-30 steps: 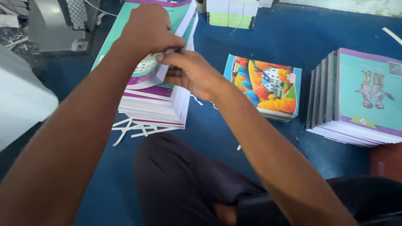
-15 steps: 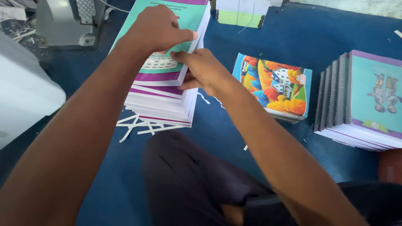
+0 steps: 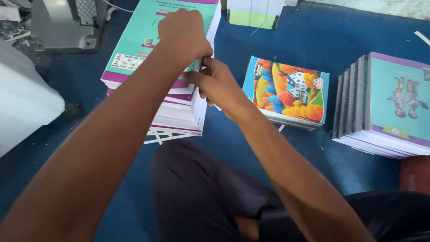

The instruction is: The person sits on the floor and binds spiral notebooks by hand. They insert a plastic spiral coil into the punched holes of a notebook, then close the coil ends to secure it. They repeat this process for multiple notebooks, stacking the finished ones to the side.

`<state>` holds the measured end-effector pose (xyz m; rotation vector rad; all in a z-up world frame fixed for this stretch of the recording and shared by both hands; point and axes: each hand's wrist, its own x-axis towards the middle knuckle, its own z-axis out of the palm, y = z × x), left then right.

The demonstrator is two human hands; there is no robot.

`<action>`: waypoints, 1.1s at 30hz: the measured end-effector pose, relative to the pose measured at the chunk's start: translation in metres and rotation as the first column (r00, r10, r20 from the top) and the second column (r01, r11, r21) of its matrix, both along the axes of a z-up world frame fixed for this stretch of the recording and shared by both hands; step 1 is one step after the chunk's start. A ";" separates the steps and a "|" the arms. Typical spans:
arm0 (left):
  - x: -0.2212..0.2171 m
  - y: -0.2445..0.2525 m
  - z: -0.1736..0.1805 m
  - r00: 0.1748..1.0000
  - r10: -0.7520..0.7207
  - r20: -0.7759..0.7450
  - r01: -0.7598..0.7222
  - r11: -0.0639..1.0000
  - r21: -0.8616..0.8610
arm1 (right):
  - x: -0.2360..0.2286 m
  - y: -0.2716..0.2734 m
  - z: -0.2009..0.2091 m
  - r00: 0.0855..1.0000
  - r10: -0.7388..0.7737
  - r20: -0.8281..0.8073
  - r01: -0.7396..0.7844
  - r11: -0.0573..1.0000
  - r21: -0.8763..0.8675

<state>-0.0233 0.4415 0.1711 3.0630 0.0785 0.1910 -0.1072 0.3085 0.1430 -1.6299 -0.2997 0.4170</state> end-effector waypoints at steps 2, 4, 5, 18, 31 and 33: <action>0.001 -0.001 -0.002 1.000 -0.016 -0.014 0.016 1.000 0.009 | -0.004 -0.004 -0.003 1.000 -0.005 0.023 0.005 1.000 0.025; 0.001 0.002 -0.004 0.998 -0.068 0.020 0.067 0.998 0.011 | -0.008 -0.009 -0.008 0.998 -0.017 0.053 0.014 0.998 0.062; 0.002 0.005 -0.004 0.994 -0.084 0.066 0.083 0.996 0.008 | -0.009 -0.009 -0.011 0.993 -0.054 0.109 0.051 0.998 0.030; 0.006 0.015 -0.007 0.986 -0.114 0.121 0.120 0.992 -0.045 | -0.017 -0.003 -0.036 0.976 -0.012 0.218 0.052 0.982 -0.179; 0.003 0.012 -0.010 0.956 -0.142 0.258 0.145 0.989 0.007 | -0.019 0.006 -0.025 0.939 -0.138 0.315 0.135 0.990 0.031; 0.003 0.009 -0.008 0.988 -0.086 0.126 0.087 0.996 -0.002 | -0.016 0.006 -0.027 0.980 -0.136 0.145 0.111 0.979 0.170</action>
